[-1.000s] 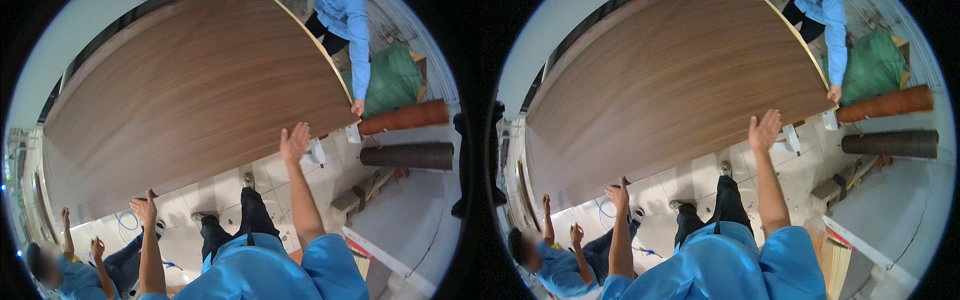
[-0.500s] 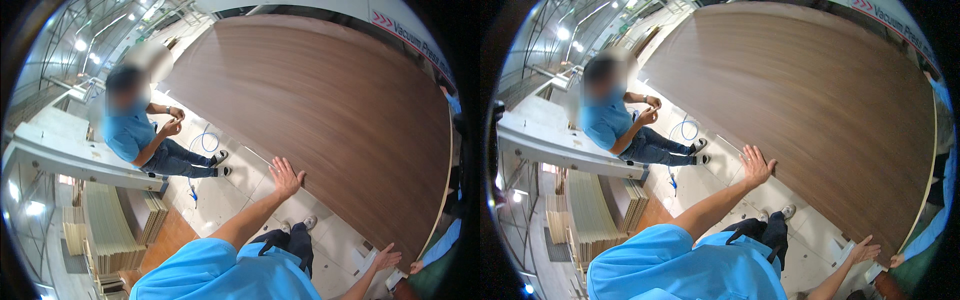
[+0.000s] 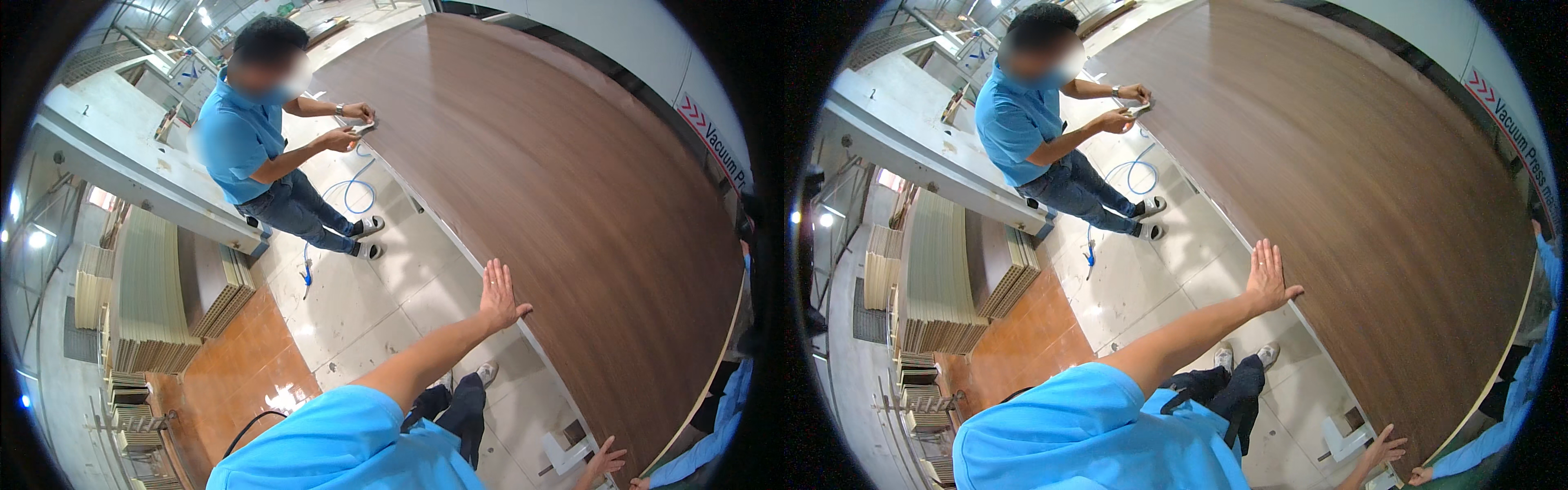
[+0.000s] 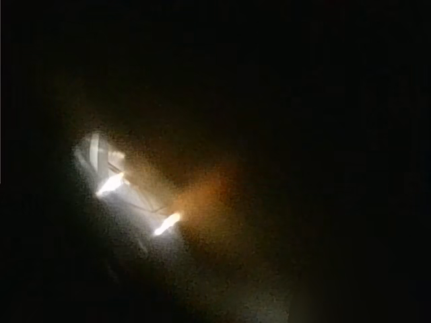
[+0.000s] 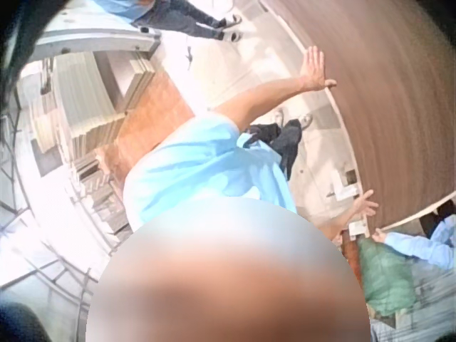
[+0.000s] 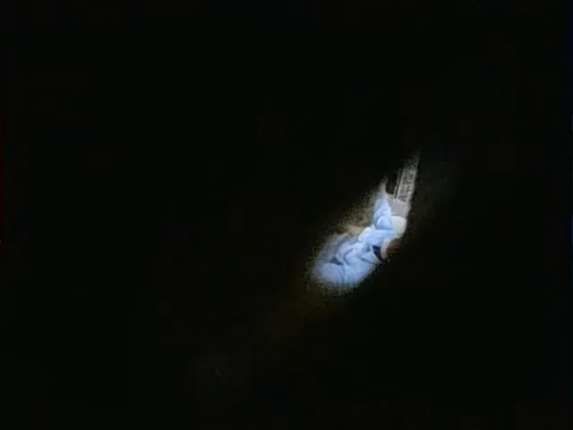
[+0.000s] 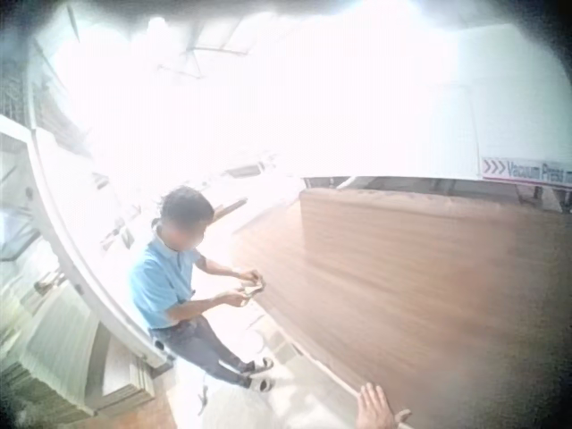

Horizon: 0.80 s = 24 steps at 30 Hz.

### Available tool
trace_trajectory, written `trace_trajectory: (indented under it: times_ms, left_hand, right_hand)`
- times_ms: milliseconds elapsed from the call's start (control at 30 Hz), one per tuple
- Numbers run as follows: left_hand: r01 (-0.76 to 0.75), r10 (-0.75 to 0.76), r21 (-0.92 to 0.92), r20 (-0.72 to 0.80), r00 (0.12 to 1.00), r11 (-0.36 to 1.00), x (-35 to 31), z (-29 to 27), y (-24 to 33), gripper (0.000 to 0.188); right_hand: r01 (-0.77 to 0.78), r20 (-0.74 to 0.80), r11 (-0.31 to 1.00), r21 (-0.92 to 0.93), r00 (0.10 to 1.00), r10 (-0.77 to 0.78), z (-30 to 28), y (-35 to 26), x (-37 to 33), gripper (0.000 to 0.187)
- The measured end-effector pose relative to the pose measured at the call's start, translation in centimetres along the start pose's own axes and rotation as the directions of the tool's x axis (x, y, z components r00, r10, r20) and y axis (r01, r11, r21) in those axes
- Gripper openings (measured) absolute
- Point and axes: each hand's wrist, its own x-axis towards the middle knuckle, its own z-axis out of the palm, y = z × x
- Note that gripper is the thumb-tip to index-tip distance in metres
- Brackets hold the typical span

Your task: The person assists two coworkers in applying masking tape along the edges of a large wood panel on a vacuum press machine. The person holds the panel steady while the coworkers apply tape, then helps lift and position the panel onto the machine bed before operating the control panel.

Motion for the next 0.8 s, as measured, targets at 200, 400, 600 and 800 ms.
trace_trajectory:
  times_ms: [200,400,600,800]
  left_hand:
    - [-0.041,0.035,0.048,0.122,0.992,0.998,-0.3,-1.3,-0.2,0.128]
    - [-0.028,0.016,0.101,0.123,0.992,0.995,-0.3,-1.6,-0.1,0.129]
    - [-0.033,0.022,0.088,0.127,0.992,0.996,-0.3,-1.5,-0.3,0.128]
    - [-0.016,0.005,0.101,0.11,0.994,0.995,-0.4,-1.4,-0.1,0.128]
  right_hand:
    - [-0.017,0.117,0.999,0.034,0.993,0.012,-1.0,-0.2,0.4,0.113]
    - [0.007,0.105,1.0,0.015,0.994,-0.008,-0.8,-0.8,0.4,0.114]
    - [0.029,0.147,1.0,0.005,0.989,-0.029,-0.5,-0.5,1.2,0.11]
    - [0.028,0.114,0.995,-0.092,0.993,-0.017,1.1,-0.1,0.7,0.104]
